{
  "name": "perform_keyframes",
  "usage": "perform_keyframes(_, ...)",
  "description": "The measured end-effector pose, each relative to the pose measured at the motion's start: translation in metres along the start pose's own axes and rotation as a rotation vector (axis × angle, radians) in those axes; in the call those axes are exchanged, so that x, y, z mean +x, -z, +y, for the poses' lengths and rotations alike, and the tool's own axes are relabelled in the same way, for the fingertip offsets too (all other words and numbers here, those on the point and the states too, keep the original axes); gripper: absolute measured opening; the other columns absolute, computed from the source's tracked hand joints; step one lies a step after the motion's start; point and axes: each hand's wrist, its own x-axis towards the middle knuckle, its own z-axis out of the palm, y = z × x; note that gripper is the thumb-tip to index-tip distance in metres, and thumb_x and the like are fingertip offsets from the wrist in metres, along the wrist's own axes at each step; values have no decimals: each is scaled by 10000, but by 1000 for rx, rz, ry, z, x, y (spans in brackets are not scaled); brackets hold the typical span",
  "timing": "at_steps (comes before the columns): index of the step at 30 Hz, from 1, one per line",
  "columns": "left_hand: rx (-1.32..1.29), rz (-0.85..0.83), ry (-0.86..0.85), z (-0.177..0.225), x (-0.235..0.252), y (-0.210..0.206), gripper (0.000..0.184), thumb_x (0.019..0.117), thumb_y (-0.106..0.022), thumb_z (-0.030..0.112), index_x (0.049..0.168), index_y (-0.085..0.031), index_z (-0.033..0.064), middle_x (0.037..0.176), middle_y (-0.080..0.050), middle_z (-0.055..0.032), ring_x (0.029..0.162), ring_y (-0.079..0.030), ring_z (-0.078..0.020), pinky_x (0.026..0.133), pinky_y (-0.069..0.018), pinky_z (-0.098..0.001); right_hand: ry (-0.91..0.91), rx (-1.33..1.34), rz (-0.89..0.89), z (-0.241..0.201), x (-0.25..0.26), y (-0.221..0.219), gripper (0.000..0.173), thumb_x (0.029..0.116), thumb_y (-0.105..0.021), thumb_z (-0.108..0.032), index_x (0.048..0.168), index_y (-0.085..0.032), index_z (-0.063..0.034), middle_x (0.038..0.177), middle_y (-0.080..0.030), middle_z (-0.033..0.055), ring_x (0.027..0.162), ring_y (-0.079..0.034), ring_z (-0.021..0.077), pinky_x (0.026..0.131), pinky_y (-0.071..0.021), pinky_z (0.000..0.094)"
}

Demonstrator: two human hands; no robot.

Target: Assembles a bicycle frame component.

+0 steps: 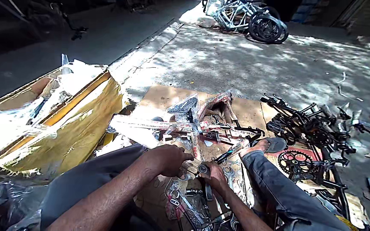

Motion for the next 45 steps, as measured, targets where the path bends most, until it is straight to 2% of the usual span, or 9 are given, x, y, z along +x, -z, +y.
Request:
perform_keyframes(7,-1,-2,2,-1,-1,0,668,952,-682,522,1547,-440,340,1412,-574,-90,1266,-576,-303,1029,-488,-514,-35,45,30,-2,-5,1,500,844,-806,-353,1300,-701,-177,1170,-701,96,1058,-675,250,965,-542,466)
perform_keyframes(12,2,-4,-2,-1,0,-1,670,952,-683,521,1549,-441,332,1395,-582,-90,1260,-578,-296,1034,-484,-507,-94,-77,25,-10,-3,7,602,789,-797,-591,1107,-711,-87,996,-713,105,938,-689,273,879,-550,497)
perform_keyframes(18,-4,0,-7,0,-3,0,662,958,-675,521,1547,-444,328,1397,-582,-89,1255,-581,-291,1037,-482,-497,-199,-201,-58,-20,-6,18,868,728,-597,-891,1071,-698,-100,964,-730,104,968,-707,277,847,-552,503)
perform_keyframes(20,-4,-1,1,0,-5,2,666,959,-675,518,1551,-438,329,1404,-578,-89,1248,-587,-293,1033,-487,-503,-153,-176,-31,-16,-7,21,815,748,-635,-844,1085,-690,-104,981,-718,109,955,-698,279,835,-544,508)
perform_keyframes(23,12,1,1,2,-3,0,671,947,-686,526,1545,-445,339,1396,-582,-80,1244,-587,-288,1019,-495,-501,1,-203,-81,-8,-3,14,763,851,-718,-629,1427,-561,-153,1249,-663,136,1120,-670,301,971,-546,501)
perform_keyframes(27,-3,-5,-10,4,-4,2,670,958,-671,528,1553,-437,326,1412,-571,-87,1266,-574,-291,1033,-484,-503,46,-249,-111,-12,6,14,532,880,-724,-497,1276,-673,-145,1179,-687,131,1101,-675,297,965,-541,493)
perform_keyframes(38,-12,2,-14,0,-4,2,665,956,-681,514,1545,-447,312,1396,-577,-97,1246,-585,-304,1022,-490,-519,-110,-415,-165,-30,13,19,895,817,-547,-845,1206,-650,-45,1059,-727,160,1050,-704,327,898,-551,520)
perform_keyframes(42,0,-1,2,1,-6,3,664,961,-672,518,1548,-443,310,1408,-569,-99,1255,-579,-304,1024,-486,-519,60,-421,-199,-25,14,22,758,921,-579,-661,1400,-550,-74,1239,-658,155,1129,-663,322,945,-543,511)
perform_keyframes(45,4,-12,9,5,-6,2,675,958,-670,526,1556,-436,315,1425,-564,-89,1272,-571,-299,1032,-484,-512,87,-443,-252,-28,9,17,589,986,-546,-512,1385,-552,-79,1224,-663,163,1090,-682,338,907,-554,529)
